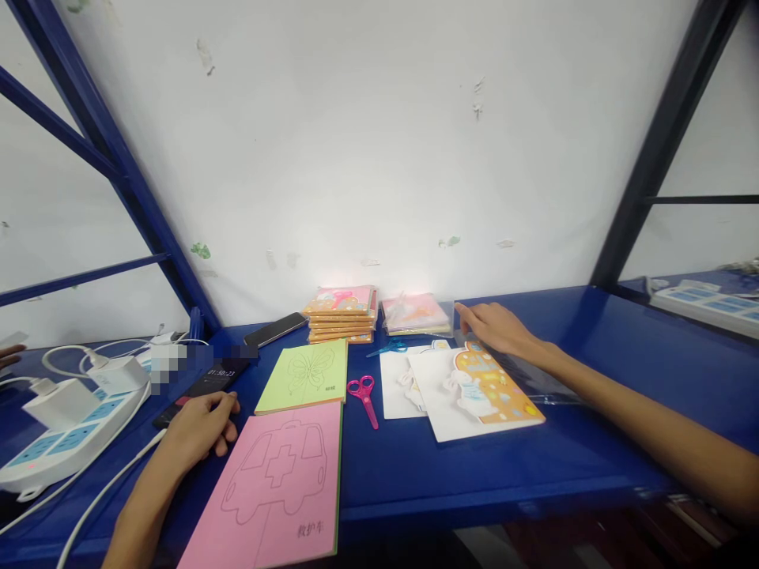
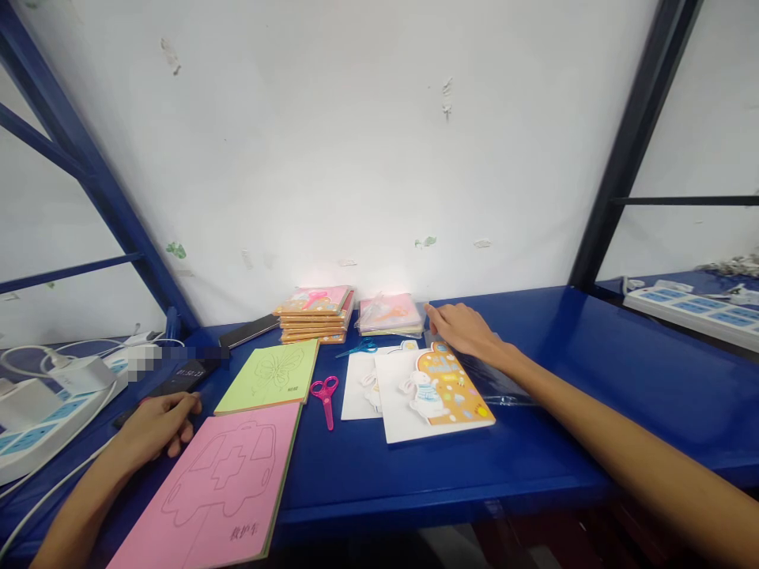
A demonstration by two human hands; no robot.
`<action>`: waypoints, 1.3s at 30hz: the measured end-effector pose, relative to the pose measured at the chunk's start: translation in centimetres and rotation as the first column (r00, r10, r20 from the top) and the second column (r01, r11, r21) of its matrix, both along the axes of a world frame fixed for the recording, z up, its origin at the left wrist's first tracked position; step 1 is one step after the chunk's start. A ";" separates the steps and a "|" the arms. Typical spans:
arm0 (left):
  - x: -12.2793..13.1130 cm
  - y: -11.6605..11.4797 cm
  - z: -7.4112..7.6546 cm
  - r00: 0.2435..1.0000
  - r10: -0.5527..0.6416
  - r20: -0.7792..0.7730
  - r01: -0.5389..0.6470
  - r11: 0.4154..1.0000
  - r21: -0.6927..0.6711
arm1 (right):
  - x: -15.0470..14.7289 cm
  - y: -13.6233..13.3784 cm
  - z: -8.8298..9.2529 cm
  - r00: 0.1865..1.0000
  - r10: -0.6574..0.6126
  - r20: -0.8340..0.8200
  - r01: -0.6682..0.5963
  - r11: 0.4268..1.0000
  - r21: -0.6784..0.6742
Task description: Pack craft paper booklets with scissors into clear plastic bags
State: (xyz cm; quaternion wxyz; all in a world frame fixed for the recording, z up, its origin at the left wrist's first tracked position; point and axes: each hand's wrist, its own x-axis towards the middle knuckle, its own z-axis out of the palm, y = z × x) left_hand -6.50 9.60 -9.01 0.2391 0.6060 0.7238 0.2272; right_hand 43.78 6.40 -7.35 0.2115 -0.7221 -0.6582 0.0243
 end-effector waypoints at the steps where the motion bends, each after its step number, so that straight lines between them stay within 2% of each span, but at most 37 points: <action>1: 0.0 0.0 0.0 1.000 0.001 -0.001 -0.001 1.000 0.000 | 0.0 0.0 0.0 1.000 0.002 -0.001 -0.002 1.000 0.000; 39: -0.2 0.0 -0.2 1.000 0.003 0.015 -0.004 1.000 0.014 | -0.2 -0.1 0.1 1.000 -0.007 0.006 0.007 1.000 -0.008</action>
